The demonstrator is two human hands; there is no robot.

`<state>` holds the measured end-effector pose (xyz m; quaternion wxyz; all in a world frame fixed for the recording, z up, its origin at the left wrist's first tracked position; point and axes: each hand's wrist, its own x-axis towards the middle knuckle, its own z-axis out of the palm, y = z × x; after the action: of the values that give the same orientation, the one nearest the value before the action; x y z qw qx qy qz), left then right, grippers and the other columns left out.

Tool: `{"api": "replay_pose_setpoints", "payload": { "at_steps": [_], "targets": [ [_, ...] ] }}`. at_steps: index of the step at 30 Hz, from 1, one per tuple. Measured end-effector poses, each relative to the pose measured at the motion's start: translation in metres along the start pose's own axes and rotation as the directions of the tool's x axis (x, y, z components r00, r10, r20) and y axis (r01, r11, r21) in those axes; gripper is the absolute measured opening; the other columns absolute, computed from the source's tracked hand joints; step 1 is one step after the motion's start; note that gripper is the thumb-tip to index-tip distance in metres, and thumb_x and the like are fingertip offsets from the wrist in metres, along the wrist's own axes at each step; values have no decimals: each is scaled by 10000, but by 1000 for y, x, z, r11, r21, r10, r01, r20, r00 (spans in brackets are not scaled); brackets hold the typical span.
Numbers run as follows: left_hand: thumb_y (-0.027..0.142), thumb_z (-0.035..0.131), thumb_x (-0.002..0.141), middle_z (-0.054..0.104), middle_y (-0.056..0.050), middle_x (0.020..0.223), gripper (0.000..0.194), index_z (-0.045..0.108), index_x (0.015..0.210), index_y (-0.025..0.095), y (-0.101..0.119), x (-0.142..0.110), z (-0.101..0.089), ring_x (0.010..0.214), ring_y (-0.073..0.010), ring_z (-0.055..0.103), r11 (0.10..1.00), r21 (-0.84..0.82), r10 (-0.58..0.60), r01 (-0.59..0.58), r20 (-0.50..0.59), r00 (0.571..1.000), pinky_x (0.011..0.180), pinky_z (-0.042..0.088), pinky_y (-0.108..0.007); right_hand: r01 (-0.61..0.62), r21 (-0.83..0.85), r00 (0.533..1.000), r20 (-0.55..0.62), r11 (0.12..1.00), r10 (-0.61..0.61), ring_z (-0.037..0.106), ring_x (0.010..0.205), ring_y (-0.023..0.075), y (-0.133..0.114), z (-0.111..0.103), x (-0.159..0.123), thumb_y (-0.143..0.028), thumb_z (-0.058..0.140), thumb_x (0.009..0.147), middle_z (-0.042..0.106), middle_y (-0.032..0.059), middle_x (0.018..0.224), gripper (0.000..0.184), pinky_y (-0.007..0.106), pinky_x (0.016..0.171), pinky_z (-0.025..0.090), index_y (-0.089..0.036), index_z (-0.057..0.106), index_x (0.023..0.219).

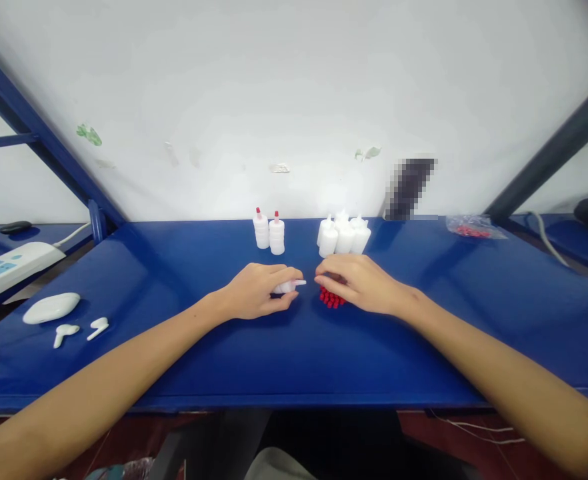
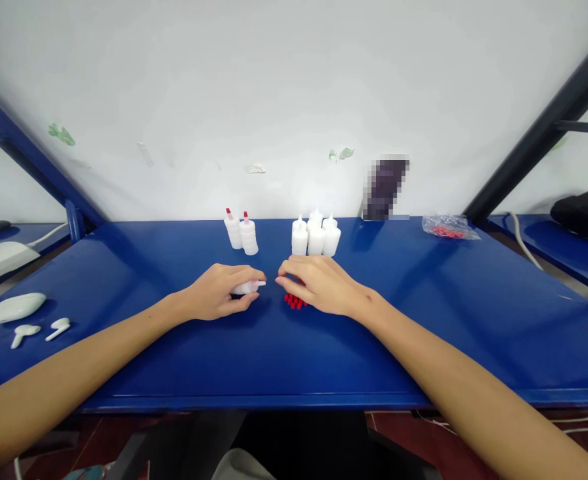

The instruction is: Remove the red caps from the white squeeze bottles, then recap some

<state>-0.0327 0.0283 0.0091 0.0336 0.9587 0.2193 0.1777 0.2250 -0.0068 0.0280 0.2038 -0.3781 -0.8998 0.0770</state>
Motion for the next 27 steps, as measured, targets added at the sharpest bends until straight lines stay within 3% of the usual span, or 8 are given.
{"api": "replay_pose_setpoints", "payload": {
  "at_steps": [4,10,14,18,27],
  "targets": [
    [358,476,947,668,-7,859,246,562,1116,203,0,0,0,710,-138,619,999,-30,-12,11,-14,1000,646,422,-233,43,-78,998,-33,996,-46,466,656,142,-12,2,1,-319,328,1037,551,26,776,369,285,643,330,-180,554,782],
    [363,522,898,644,12,775,194,566,1003,206,3,-1,1,652,-135,595,999,-34,-24,23,-36,999,609,407,-239,175,-212,984,1,961,-179,496,718,154,-25,4,0,-249,431,1000,621,40,845,249,324,710,311,-184,667,953],
    [362,490,927,666,-3,817,210,561,1044,203,1,0,4,660,-143,603,989,-1,-150,151,-141,979,612,406,-244,272,-312,962,68,911,-264,489,791,189,-34,11,-1,-250,463,982,652,61,852,264,364,763,294,-185,693,872],
    [371,516,920,657,1,800,226,565,1052,195,-1,2,7,619,-142,574,965,-3,-259,264,-198,945,600,393,-252,243,-344,970,90,907,-226,455,794,191,-36,15,-1,-233,517,918,641,63,879,214,374,764,283,-181,665,772],
    [376,512,923,646,2,779,232,563,1058,195,-1,3,6,623,-146,577,966,4,-254,259,-178,951,604,392,-251,105,-338,994,54,935,-93,469,804,193,-30,18,3,-260,529,907,629,71,901,190,361,728,284,-168,647,788]
  ]
}}
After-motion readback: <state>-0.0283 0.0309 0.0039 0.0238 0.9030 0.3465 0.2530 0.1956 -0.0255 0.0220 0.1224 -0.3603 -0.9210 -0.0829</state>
